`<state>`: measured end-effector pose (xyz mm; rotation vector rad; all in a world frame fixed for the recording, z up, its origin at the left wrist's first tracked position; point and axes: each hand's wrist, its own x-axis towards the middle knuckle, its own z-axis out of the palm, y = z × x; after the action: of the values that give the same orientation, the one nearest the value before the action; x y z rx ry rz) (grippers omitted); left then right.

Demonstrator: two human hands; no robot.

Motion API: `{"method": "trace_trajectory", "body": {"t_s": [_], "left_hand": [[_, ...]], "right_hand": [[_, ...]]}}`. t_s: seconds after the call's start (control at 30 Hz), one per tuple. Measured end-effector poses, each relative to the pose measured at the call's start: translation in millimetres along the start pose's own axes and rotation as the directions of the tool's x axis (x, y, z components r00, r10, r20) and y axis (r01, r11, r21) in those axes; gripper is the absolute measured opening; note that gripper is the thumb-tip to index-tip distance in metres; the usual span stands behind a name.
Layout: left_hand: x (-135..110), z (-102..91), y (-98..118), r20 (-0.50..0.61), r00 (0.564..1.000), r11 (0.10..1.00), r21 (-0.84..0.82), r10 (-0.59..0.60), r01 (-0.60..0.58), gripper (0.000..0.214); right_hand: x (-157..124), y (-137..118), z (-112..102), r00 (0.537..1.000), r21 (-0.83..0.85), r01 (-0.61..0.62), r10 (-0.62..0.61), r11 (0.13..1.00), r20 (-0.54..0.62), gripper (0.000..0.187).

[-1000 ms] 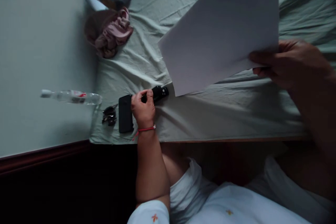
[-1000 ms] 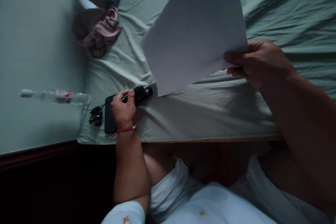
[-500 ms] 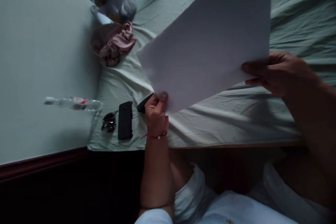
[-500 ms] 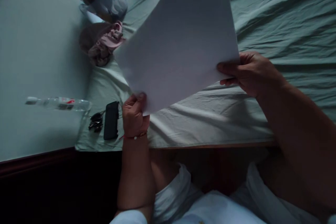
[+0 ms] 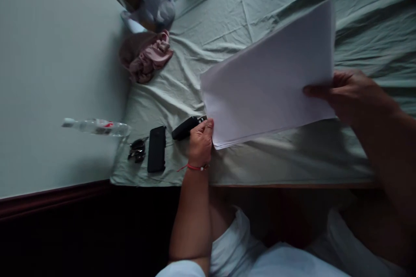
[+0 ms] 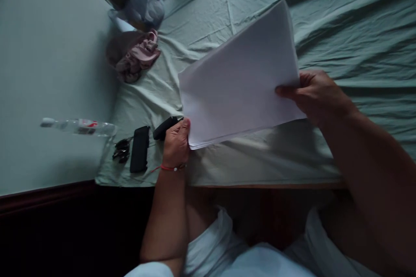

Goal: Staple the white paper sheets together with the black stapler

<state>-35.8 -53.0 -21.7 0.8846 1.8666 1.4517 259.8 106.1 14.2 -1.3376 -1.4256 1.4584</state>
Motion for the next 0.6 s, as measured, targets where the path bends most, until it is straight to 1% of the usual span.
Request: {"method": "trace_trajectory", "body": {"t_s": [0.07, 0.17, 0.23, 0.3, 0.37, 0.43, 0.5, 0.6], "left_hand": [[1.8, 0.9, 0.9, 0.021, 0.999, 0.995, -0.093, -0.040, 0.042, 0.041], [6.8, 2.9, 6.9, -0.023, 0.996, 0.982, -0.174, -0.081, 0.076, 0.039], [12.4, 4.6, 12.0, -0.068, 0.996, 0.986, -0.156, -0.062, 0.050, 0.032], [19.2, 7.0, 15.9, -0.124, 0.992, 0.996, -0.087, -0.027, 0.016, 0.023], [25.8, 10.5, 17.4, -0.152, 0.988, 1.000, -0.014, -0.001, -0.001, 0.024], [30.3, 14.9, 17.2, -0.113, 0.994, 1.000, 0.003, -0.003, 0.003, 0.034], [31.7, 19.1, 17.4, -0.056, 0.998, 0.999, -0.048, -0.010, 0.008, 0.041], [28.4, 22.5, 21.6, 0.043, 0.999, 0.991, -0.136, 0.021, -0.015, 0.039]], "right_hand": [[-0.2, 0.5, 0.1, 1.000, 0.062, -0.003, 0.003, 0.998, 0.002, 0.019], [0.1, 1.6, 0.3, 1.000, 0.131, -0.023, 0.024, 0.991, -0.003, 0.023], [1.3, 3.3, 0.5, 1.000, 0.137, -0.008, 0.010, 0.991, -0.011, 0.026], [3.1, 5.2, 0.9, 1.000, 0.116, 0.028, -0.027, 0.993, -0.014, 0.029], [4.7, 6.3, 1.0, 0.998, 0.096, 0.061, -0.058, 0.994, -0.035, 0.027], [5.7, 5.5, 0.3, 0.995, 0.082, 0.065, -0.059, 0.995, -0.075, 0.023], [5.8, 3.3, -1.4, 0.991, 0.080, 0.063, -0.054, 0.995, -0.119, 0.020], [4.5, -1.0, -3.6, 0.986, 0.096, 0.064, -0.049, 0.993, -0.159, 0.021]]}}
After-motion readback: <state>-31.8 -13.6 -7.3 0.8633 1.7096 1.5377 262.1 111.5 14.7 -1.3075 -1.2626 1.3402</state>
